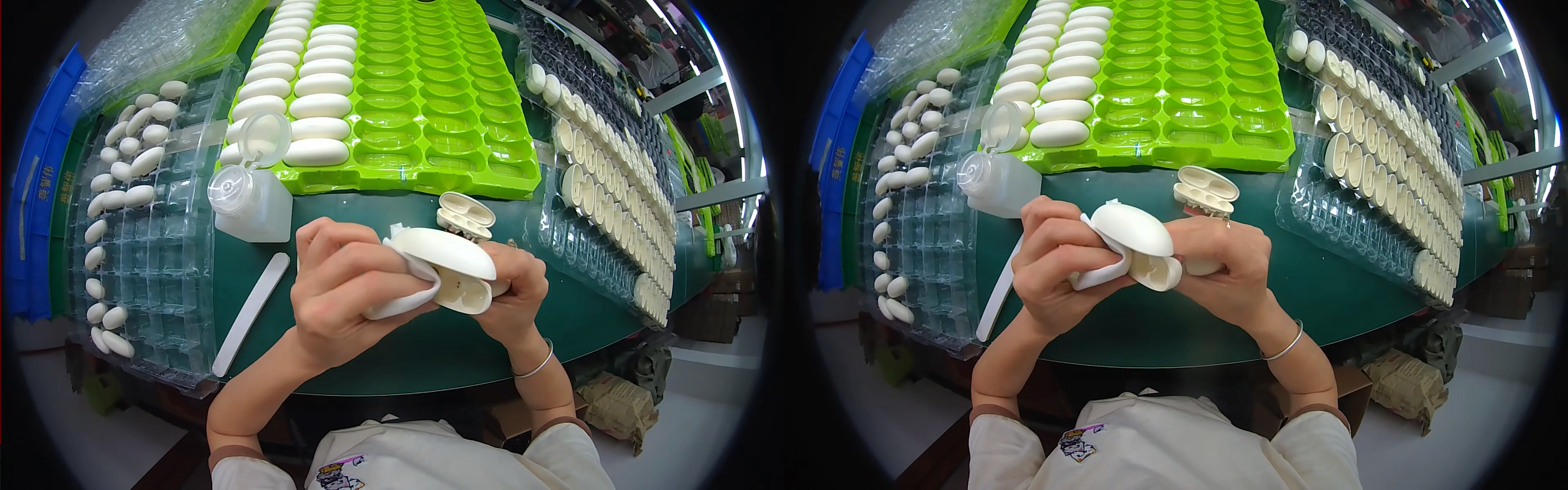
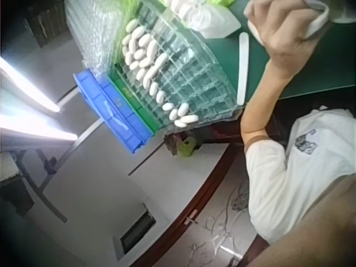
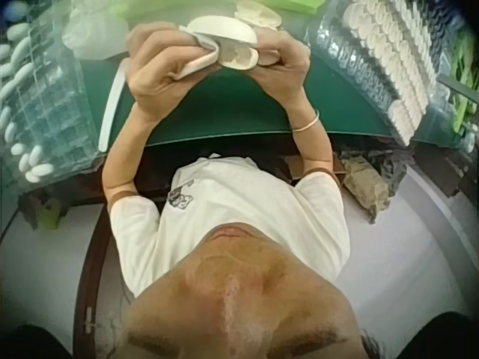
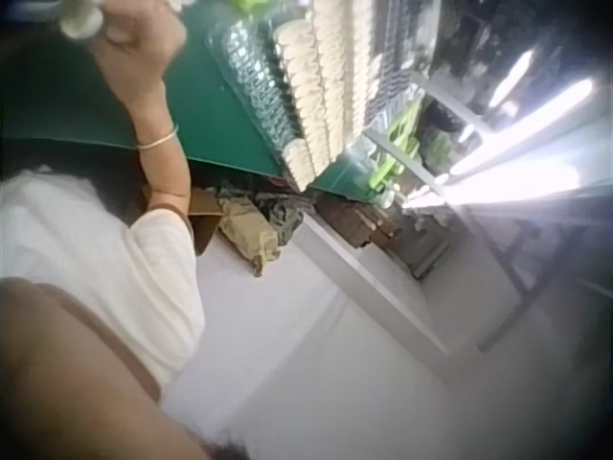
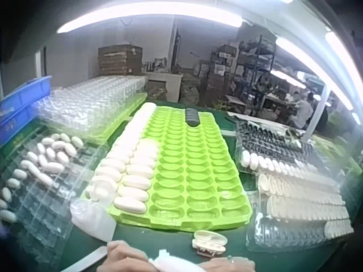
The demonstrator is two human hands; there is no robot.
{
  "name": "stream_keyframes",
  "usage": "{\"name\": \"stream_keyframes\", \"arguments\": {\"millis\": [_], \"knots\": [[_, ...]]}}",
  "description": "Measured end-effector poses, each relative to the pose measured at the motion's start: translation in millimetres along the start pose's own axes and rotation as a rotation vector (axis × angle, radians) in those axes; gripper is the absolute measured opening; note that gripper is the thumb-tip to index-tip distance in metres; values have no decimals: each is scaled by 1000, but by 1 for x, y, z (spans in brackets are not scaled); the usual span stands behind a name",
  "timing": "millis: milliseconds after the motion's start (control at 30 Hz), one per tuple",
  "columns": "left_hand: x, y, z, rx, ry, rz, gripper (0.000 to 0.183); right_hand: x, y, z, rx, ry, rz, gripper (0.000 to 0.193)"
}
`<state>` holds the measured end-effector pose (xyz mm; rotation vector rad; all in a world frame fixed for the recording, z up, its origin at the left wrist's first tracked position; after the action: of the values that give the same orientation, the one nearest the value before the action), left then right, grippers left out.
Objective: The person cleans the interior of white plastic cases using a white wipe. They open the case, wipe the inside surfaces, and then close it. The person repeats this process for multiple cases, picking them up from a green tray and placing them back down after cleaning.
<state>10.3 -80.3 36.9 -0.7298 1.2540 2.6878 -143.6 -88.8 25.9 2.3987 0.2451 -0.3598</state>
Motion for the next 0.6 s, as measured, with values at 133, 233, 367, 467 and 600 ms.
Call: {"name": "stream_keyframes", "arguments": {"millis": [133, 233, 367, 467, 600], "knots": [[-3, -3, -4, -45, -97, 67, 19, -2, -1, 2, 55, -25, -25, 29], [1, -8, 11, 176, 266, 81, 21, 3, 3, 2, 63, -57, -101, 28], [7, -10, 15, 204, 464, 37, 26, 4, 7, -2, 37, -164, -96, 28], [11, -8, 10, 96, 427, -41, 23, 5, 8, -5, -31, -282, -92, 28], [13, -3, -6, -103, 155, -133, 11, 11, 3, -3, -143, -372, -116, 29]]}}
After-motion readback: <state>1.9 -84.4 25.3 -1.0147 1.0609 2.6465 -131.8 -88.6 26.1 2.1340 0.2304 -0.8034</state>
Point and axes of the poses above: each hand's wrist, its own y-axis towards the middle knuckle, its own x-axis out of the palm, z = x × y, the point moved 7 cm from there along y, towards the middle knuckle, and after that the axes turned 4 degrees about -z, right-handed, at the moved point
